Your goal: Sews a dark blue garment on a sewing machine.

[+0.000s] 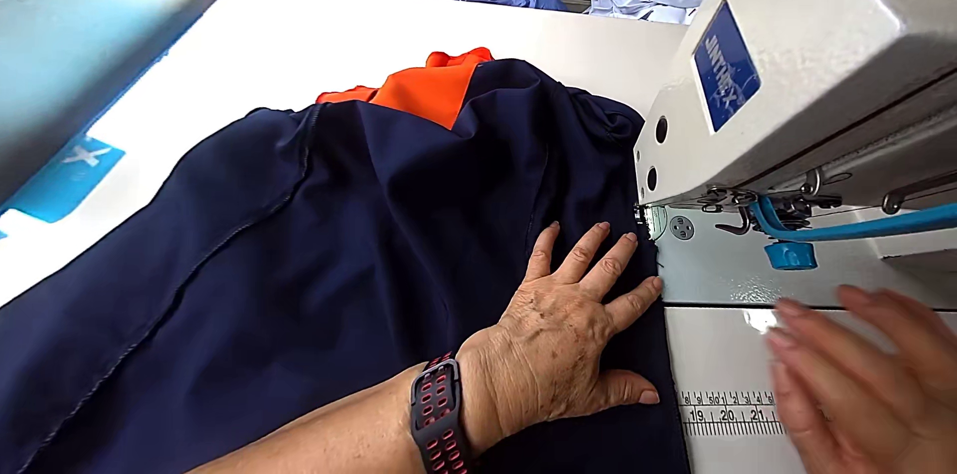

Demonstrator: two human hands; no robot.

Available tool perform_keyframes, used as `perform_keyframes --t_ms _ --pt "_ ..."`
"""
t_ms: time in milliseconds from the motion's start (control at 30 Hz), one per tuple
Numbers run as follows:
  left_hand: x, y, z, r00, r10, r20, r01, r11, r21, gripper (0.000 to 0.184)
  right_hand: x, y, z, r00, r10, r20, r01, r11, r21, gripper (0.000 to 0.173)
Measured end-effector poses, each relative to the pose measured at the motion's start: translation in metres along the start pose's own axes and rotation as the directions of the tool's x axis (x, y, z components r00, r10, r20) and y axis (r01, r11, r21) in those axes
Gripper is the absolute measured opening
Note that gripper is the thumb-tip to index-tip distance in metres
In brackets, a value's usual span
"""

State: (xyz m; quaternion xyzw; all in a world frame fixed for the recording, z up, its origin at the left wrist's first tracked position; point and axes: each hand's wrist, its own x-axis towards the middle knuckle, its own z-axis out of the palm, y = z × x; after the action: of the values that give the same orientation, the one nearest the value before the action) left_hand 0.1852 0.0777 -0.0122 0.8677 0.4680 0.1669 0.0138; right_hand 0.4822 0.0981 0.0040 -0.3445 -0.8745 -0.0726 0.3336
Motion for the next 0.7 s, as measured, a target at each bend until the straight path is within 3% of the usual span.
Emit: perform_keyframes --t_ms 67,133,200,367,700 --pt "-0.001 0.001 0.001 1.0 0.004 -0.018 -0.004 1.0 0.01 0.078 0.028 -0.023 0.034 0.977 -0.194 0.089 0.18 0.972 0.149 0.035" --pt "-0.002 0.001 0.001 0.999 0.001 -0.037 0.0 1.0 0.02 0.077 0.045 -0.013 0.061 0.958 -0.243 0.149 0.216 0.96 0.178 0.049" --pt "-0.002 0.001 0.001 0.999 -0.01 -0.034 0.01 1.0 0.022 0.079 0.054 0.006 0.074 0.951 -0.265 0.162 0.229 0.951 0.21 0.049" --pt "-0.002 0.0 0.002 1.0 -0.01 -0.027 0.01 1.0 0.006 0.081 0.055 0.016 0.076 0.961 -0.251 0.114 0.214 0.94 0.266 0.037" --pt "0.005 -0.01 0.001 0.999 -0.02 -0.034 0.02 1.0 0.017 0.081 0.057 0.017 0.077 0.974 -0.188 0.126 0.154 0.958 0.242 0.047"
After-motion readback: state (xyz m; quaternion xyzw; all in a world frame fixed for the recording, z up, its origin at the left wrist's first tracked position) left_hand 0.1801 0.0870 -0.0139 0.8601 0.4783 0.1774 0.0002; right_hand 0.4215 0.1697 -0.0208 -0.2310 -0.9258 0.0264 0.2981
